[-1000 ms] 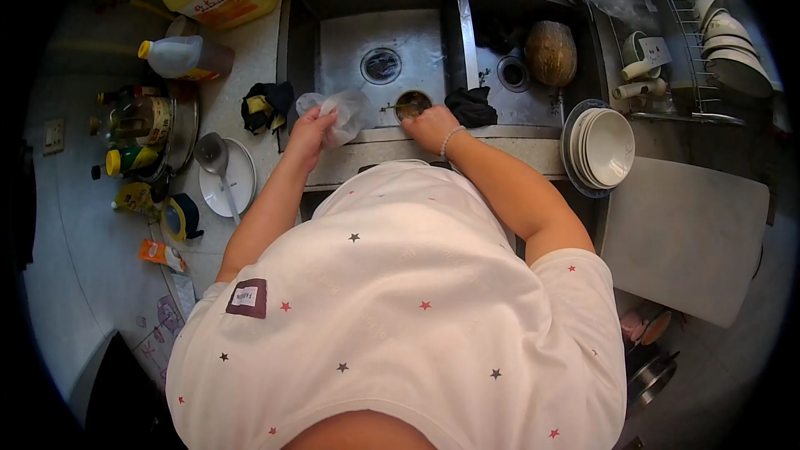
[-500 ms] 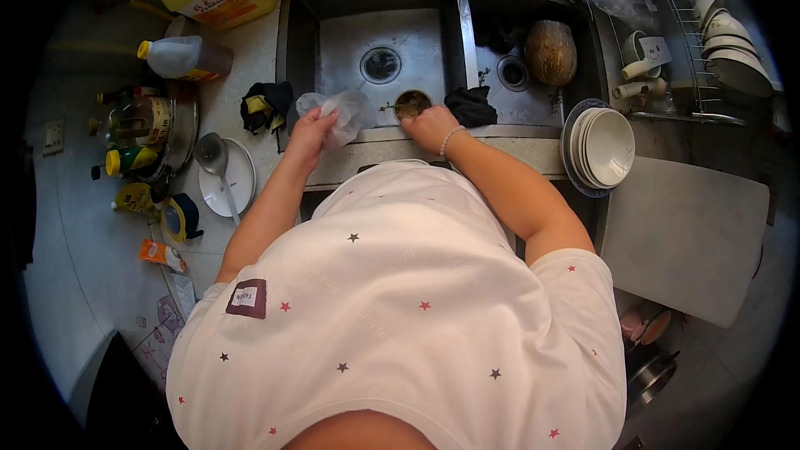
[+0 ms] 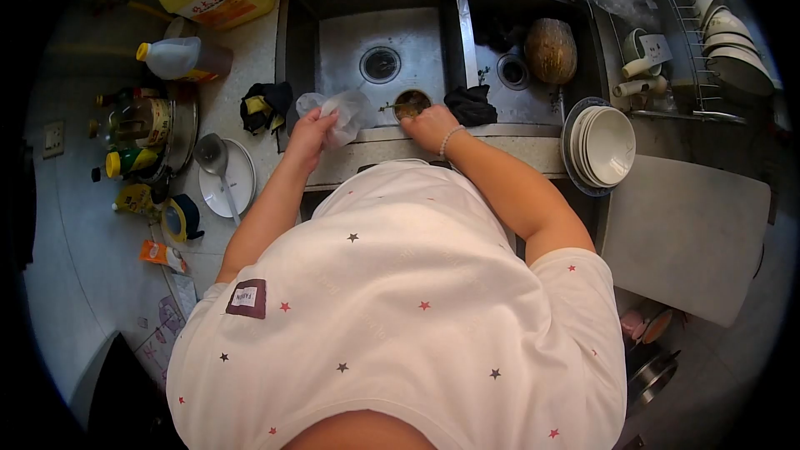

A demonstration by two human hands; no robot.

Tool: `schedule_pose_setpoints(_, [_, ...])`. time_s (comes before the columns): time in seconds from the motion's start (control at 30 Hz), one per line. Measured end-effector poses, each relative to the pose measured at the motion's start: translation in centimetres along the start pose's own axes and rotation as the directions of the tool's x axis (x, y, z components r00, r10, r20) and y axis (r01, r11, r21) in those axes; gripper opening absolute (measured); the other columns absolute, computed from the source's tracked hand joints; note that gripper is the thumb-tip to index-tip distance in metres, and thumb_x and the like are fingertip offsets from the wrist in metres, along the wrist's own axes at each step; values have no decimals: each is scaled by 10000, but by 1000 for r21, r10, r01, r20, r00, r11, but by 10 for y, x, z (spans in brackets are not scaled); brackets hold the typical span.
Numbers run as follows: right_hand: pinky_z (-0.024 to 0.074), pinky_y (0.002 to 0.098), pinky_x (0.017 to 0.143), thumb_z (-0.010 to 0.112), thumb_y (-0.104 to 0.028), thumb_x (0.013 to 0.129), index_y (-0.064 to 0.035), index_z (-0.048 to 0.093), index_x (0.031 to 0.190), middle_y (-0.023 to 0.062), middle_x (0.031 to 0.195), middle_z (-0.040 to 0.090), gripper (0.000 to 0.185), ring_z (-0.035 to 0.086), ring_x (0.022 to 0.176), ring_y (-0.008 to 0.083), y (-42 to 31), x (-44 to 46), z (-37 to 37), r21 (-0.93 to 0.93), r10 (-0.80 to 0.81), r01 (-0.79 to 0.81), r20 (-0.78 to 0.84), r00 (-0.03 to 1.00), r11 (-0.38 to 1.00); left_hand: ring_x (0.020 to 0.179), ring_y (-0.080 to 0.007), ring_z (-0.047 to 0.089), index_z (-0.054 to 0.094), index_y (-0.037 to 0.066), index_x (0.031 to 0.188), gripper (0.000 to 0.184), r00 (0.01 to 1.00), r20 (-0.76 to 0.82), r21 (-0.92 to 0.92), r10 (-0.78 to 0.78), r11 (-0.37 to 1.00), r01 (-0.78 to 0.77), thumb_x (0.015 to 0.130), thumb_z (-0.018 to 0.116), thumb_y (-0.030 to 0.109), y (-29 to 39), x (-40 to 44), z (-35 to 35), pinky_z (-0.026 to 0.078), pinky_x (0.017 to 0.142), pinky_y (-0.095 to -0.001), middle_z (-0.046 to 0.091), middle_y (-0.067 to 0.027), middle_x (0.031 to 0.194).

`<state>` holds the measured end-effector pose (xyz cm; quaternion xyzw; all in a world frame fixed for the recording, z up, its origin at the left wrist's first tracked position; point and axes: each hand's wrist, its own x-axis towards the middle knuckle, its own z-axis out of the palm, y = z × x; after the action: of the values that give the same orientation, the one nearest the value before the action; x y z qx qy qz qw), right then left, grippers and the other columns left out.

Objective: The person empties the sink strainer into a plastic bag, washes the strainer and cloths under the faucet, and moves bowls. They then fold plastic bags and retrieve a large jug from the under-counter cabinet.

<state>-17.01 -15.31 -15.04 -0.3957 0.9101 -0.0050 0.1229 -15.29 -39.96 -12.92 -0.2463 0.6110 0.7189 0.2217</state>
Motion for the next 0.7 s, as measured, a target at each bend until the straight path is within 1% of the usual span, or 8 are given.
schedule_pose_setpoints(0.07, [472,382,516,468,-158,741,-100,542,739,112,619,606,94,615,586,267,0,0,0,3,-2,2,-2,1000,1000,786,-100,538,568,66,1009,214,1000,1,-23,9,1000,-9,804,548,126,2,-2,2,407,658,-222,591,0,889])
schedule_pose_setpoints(0.17, [473,384,514,468,-161,739,-100,543,740,112,618,606,96,615,581,268,1,1,2,6,-7,7,-8,1000,1000,725,-93,534,578,46,974,197,999,-15,24,35,999,-35,812,555,155,1,-2,1,399,611,-225,601,-11,850])
schedule_pose_setpoints(0.27, [474,387,516,468,-163,740,-101,545,745,114,621,608,99,616,582,269,1,1,3,6,-7,7,-1,1000,1000,752,-90,535,572,76,1000,206,1000,0,25,21,999,-21,803,549,135,0,-1,0,396,614,-216,593,10,871])
schedule_pose_setpoints(0.47, [478,391,523,464,-164,747,-100,551,760,118,636,612,109,619,594,269,0,1,1,8,5,-6,19,1000,1000,754,-89,538,569,75,1010,215,1000,6,20,5,1000,-6,804,549,133,-1,0,0,400,618,-218,594,8,878])
schedule_pose_setpoints(0.7, [481,390,516,464,-165,747,-100,556,762,119,639,613,114,621,598,271,0,0,-1,14,13,-13,23,1000,1000,771,-95,541,570,73,1013,218,1000,4,-8,22,1000,-22,804,550,134,-1,0,2,403,631,-223,595,2,887])
